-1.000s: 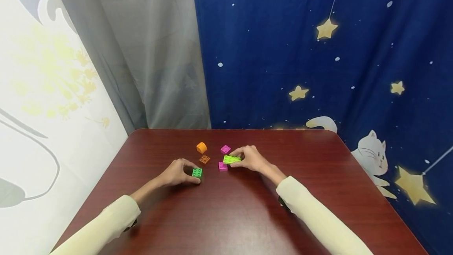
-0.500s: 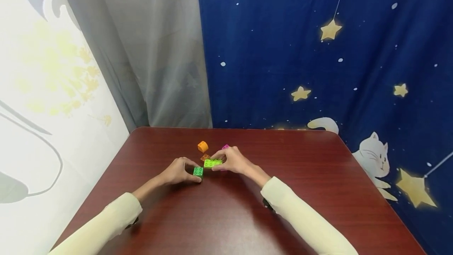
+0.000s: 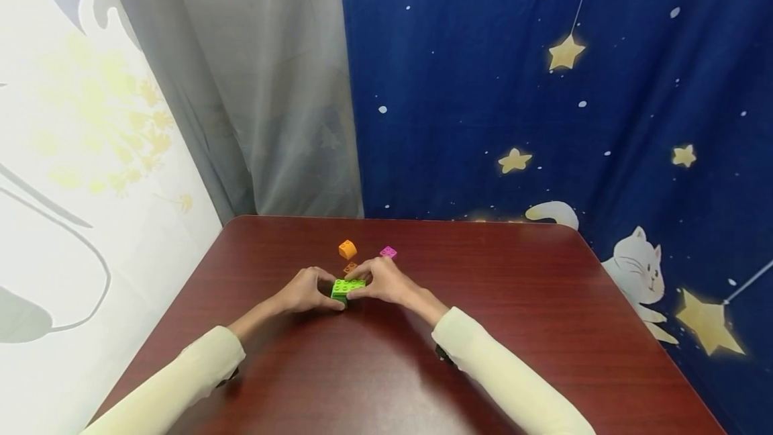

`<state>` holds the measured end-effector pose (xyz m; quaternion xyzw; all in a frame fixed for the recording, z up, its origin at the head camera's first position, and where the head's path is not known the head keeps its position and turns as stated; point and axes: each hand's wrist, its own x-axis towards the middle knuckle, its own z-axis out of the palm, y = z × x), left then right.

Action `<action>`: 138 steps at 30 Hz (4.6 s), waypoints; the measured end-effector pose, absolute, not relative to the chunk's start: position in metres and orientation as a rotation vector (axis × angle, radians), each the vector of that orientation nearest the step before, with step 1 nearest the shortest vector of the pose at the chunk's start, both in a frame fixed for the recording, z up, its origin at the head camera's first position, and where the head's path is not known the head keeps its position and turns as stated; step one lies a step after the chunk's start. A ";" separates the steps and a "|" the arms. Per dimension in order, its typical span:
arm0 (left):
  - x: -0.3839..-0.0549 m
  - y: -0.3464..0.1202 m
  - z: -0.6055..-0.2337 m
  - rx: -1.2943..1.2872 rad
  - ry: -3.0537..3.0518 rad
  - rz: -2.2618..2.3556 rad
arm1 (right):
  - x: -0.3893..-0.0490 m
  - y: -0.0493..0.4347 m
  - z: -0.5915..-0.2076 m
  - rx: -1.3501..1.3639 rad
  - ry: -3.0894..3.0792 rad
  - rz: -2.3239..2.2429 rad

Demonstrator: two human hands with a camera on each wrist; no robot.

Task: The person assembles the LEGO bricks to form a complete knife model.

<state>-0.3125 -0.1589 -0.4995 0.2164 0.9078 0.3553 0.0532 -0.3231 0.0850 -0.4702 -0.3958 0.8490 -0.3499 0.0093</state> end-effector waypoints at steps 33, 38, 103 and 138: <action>-0.309 -0.156 -0.498 0.779 2.795 1.083 | -0.325 0.057 -0.479 -1.332 2.709 -1.050; -0.310 -0.156 -0.498 0.769 2.796 1.074 | -0.324 0.058 -0.477 -1.322 2.712 -1.033; -0.300 -0.161 -0.487 0.787 2.804 1.085 | -0.341 0.143 -0.491 -1.096 2.871 -0.934; -0.297 -0.168 -0.490 0.626 2.778 1.143 | -0.332 0.115 -0.466 -1.159 2.788 -1.066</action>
